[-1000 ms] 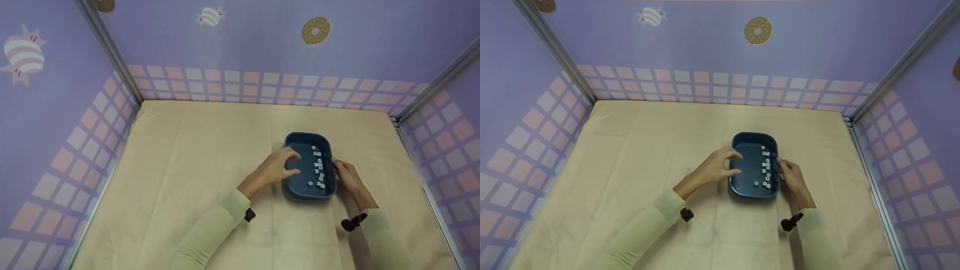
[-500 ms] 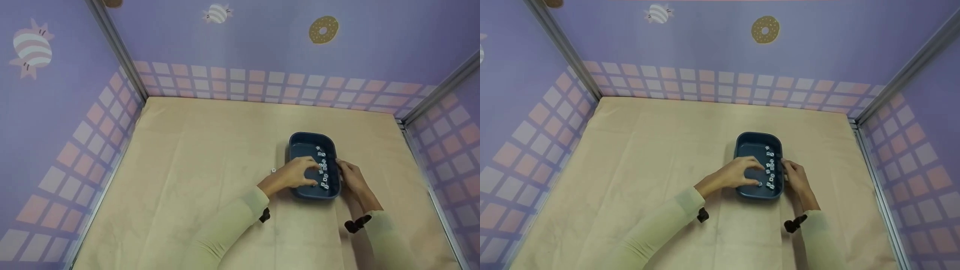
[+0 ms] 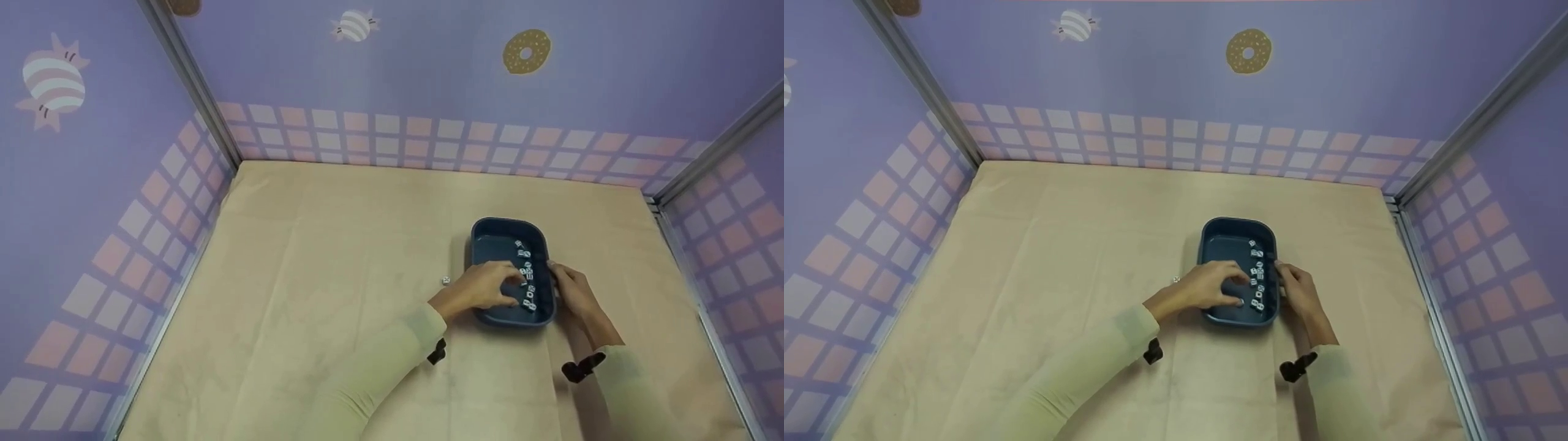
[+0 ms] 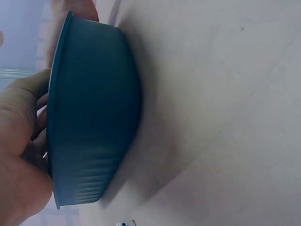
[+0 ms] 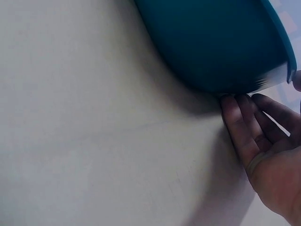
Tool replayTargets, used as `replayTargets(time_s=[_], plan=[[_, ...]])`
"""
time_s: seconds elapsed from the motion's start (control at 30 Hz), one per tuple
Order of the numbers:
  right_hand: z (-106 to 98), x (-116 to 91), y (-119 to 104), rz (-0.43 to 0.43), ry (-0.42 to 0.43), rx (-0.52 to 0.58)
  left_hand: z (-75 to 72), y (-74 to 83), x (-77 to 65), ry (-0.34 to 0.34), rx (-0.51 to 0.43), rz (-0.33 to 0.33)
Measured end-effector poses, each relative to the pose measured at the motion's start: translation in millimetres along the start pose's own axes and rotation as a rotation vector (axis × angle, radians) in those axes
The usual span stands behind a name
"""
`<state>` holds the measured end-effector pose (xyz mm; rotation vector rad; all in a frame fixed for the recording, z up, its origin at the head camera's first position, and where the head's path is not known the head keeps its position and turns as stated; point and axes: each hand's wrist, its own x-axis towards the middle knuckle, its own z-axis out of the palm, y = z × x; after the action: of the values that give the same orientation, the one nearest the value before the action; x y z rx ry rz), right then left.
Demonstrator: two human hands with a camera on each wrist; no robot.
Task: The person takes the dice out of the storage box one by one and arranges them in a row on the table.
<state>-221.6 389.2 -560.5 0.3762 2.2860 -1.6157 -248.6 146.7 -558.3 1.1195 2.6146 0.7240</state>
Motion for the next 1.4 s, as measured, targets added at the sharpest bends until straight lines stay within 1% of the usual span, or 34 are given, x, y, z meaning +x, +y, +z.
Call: replayTargets(time_s=[0.07, 0.2, 0.3, 0.43, 0.5, 0.77, 0.9, 1.07, 1.2, 1.27, 1.4], plan=[[-1, 4, 5, 0.0, 0.006, -0.005, 1.3, 1.7, 0.4, -0.017, 0.046, 0.009], [-4, 18, 21, -0.028, 0.031, -0.016, 1.5, 3.3, 3.3, -0.041, 0.133, 0.048], [-4, 23, 29, -0.044, 0.049, -0.03, 1.0, 2.9, 5.8, -0.054, 0.139, 0.065], [-2, 24, 33, -0.049, 0.055, -0.044, 2.2, 1.6, 7.2, -0.076, 0.128, 0.061], [-1, 24, 33, -0.053, 0.057, -0.045, 3.7, 1.5, 7.3, -0.081, 0.14, 0.056], [-2, 24, 35, -0.048, 0.05, -0.026, 10.2, 4.5, 7.5, -0.107, 0.236, 0.006], [-3, 24, 34, -0.044, 0.054, -0.02, 12.1, 5.4, 8.4, -0.096, 0.253, -0.006], [-1, 14, 20, -0.042, 0.048, -0.009, 13.8, 6.3, 10.0, -0.088, 0.263, -0.02], [0, 8, 10, -0.031, 0.033, 0.003, 16.2, 7.5, 11.6, -0.064, 0.278, -0.041], [0, 10, 13, -0.022, 0.032, 0.003, 17.7, 7.9, 12.8, -0.053, 0.287, -0.052], [-2, 20, 28, -0.023, 0.054, -0.015, 21.1, 8.9, 14.6, -0.049, 0.297, -0.068]])
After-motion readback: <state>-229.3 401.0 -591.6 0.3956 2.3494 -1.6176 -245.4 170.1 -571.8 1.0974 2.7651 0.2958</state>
